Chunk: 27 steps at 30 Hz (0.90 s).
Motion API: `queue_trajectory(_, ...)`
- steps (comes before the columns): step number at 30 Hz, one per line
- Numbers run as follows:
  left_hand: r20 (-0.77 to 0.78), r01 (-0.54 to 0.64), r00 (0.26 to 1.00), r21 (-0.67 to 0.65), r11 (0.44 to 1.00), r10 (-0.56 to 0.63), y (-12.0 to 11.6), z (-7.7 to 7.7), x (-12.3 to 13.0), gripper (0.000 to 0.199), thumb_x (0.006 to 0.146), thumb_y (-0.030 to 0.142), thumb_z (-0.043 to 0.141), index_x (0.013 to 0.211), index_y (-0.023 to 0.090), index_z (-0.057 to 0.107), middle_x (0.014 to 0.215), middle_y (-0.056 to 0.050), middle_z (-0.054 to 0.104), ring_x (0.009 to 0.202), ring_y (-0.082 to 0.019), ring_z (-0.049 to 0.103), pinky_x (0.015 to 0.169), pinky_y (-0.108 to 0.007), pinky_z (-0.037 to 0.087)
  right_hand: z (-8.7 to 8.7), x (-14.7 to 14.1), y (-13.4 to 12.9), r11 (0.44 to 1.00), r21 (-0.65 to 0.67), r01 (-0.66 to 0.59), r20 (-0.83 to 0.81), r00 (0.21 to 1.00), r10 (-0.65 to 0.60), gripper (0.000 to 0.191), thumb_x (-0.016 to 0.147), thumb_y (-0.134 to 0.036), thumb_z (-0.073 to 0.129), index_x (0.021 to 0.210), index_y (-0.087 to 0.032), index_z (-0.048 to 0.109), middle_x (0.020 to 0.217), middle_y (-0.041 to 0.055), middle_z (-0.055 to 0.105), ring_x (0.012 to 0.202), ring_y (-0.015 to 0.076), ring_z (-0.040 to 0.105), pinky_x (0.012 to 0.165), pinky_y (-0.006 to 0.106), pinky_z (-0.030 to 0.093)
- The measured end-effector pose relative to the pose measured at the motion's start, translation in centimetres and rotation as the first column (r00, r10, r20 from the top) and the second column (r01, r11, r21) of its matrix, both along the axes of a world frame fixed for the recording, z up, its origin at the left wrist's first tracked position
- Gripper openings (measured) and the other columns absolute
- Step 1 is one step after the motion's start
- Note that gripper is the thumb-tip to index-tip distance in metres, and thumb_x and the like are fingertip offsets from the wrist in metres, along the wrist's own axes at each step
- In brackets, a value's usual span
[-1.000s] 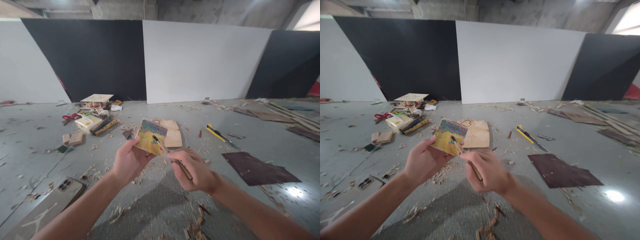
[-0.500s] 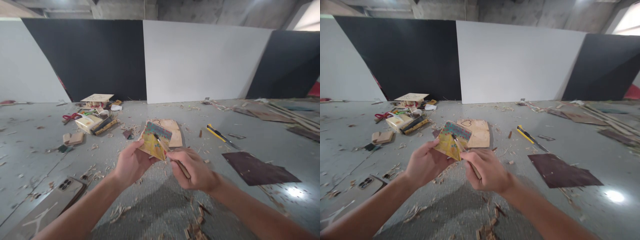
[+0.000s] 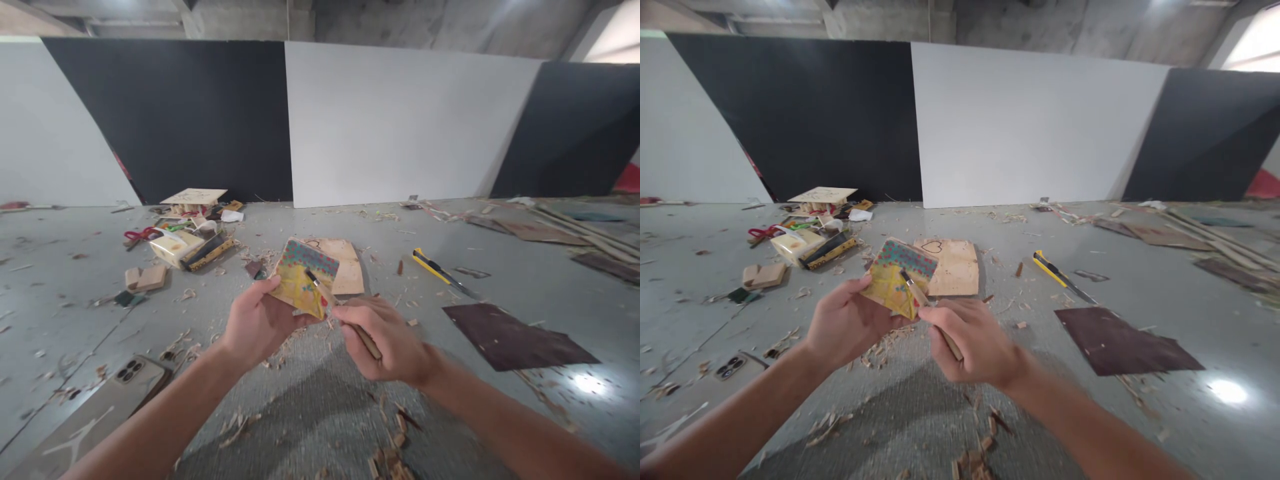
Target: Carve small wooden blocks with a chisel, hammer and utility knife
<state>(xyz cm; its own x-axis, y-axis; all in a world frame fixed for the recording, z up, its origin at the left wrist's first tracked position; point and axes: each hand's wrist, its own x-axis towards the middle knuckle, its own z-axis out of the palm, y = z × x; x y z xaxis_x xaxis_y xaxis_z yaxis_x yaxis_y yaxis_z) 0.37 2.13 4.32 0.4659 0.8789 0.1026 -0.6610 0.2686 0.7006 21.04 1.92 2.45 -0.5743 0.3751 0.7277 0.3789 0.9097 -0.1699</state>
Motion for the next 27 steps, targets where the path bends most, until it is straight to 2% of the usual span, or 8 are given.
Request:
queue_trajectory(4,-0.05,0.112,0.992,0.009,0.994,-0.112,-0.3,-0.4,0.3,0.036,0.088,0.031,0.038,0.111,0.013,0.06,0.106,-0.014,0.067,0.098,-0.029,0.062,0.086,-0.046,0.049,0.0,0.1,0.1,1.0,-0.009,0.023,-0.011,1.0,-0.023,0.042,0.082,-0.011,0.047,0.12,-0.028,0.043,0.083,0.0023,0.069,0.07,0.0189,0.065,0.064,0.034,0.05)
queue_trajectory(8,-0.05,0.116,0.992,-0.005,0.993,-0.116,-0.3,-0.3,0.3,0.04,0.09,0.034,0.036,0.115,0.013,0.059,0.112,-0.015,0.064,0.101,-0.029,0.06,0.088,-0.049,0.046,-0.1,0.3,0.1,0.998,-0.047,0.04,-0.036,0.998,-0.042,0.042,0.083,-0.013,0.048,0.12,-0.029,0.043,0.091,0.003,0.07,0.078,0.02,0.066,0.069,0.035,0.051)
queue_trajectory(10,-0.055,0.073,0.996,-0.006,0.997,-0.073,-0.2,-0.2,0.2,0.039,0.091,0.035,0.036,0.116,0.015,0.059,0.113,-0.014,0.064,0.101,-0.028,0.059,0.088,-0.048,0.047,-0.1,0.3,0.1,0.997,-0.06,0.043,-0.043,0.998,-0.046,0.04,0.083,-0.013,0.048,0.119,-0.029,0.043,0.091,0.0026,0.07,0.079,0.02,0.066,0.07,0.035,0.051)
queue_trajectory(13,-0.075,-0.049,0.996,0.021,0.999,0.051,0.2,-0.2,0.0,0.036,0.092,0.036,0.038,0.112,0.017,0.061,0.11,-0.011,0.064,0.099,-0.026,0.058,0.082,-0.04,0.048,-0.1,0.3,0.0,0.997,-0.06,0.042,-0.045,0.998,-0.045,0.036,0.083,-0.014,0.047,0.115,-0.029,0.043,0.086,0.0015,0.068,0.077,0.0191,0.065,0.068,0.034,0.051)
queue_trajectory(17,-0.124,-0.187,0.972,0.118,0.975,0.201,0.7,-0.4,0.0,0.031,0.091,0.033,0.044,0.11,0.018,0.063,0.111,-0.009,0.063,0.096,-0.023,0.058,0.079,-0.033,0.047,0.1,0.4,-0.2,0.998,-0.039,0.04,-0.066,0.997,-0.043,0.033,0.083,-0.013,0.046,0.113,-0.028,0.043,0.076,0.0001,0.064,0.072,0.0182,0.063,0.064,0.033,0.049)
queue_trajectory(23,-0.27,-0.307,0.869,0.365,0.879,0.415,1.4,-0.8,-0.5,0.031,0.086,0.028,0.056,0.115,0.019,0.062,0.118,-0.009,0.062,0.109,-0.025,0.054,0.087,-0.031,0.042,0.6,0.5,-0.3,0.998,-0.052,0.018,-0.124,0.992,-0.025,0.035,0.082,-0.01,0.049,0.112,-0.028,0.045,0.073,-0.0003,0.061,0.069,0.0173,0.061,0.063,0.032,0.048)
queue_trajectory(25,-0.3,-0.337,0.807,0.473,0.814,0.508,1.5,-0.9,-0.8,0.033,0.085,0.026,0.058,0.117,0.02,0.061,0.126,-0.009,0.058,0.119,-0.027,0.048,0.095,-0.033,0.038,0.7,0.4,-0.3,0.997,-0.08,0.003,-0.161,0.987,-0.016,0.034,0.082,-0.01,0.049,0.111,-0.027,0.046,0.072,-0.0006,0.059,0.067,0.0166,0.059,0.061,0.031,0.047)
queue_trajectory(27,-0.331,-0.358,0.711,0.588,0.725,0.62,1.5,-0.8,-1.1,0.033,0.083,0.022,0.061,0.116,0.021,0.061,0.134,-0.008,0.051,0.127,-0.027,0.04,0.102,-0.033,0.033,0.7,0.4,-0.3,0.993,-0.117,-0.014,-0.209,0.978,-0.011,0.033,0.083,-0.01,0.048,0.111,-0.027,0.047,0.074,-0.0003,0.059,0.063,0.0147,0.057,0.058,0.03,0.046)
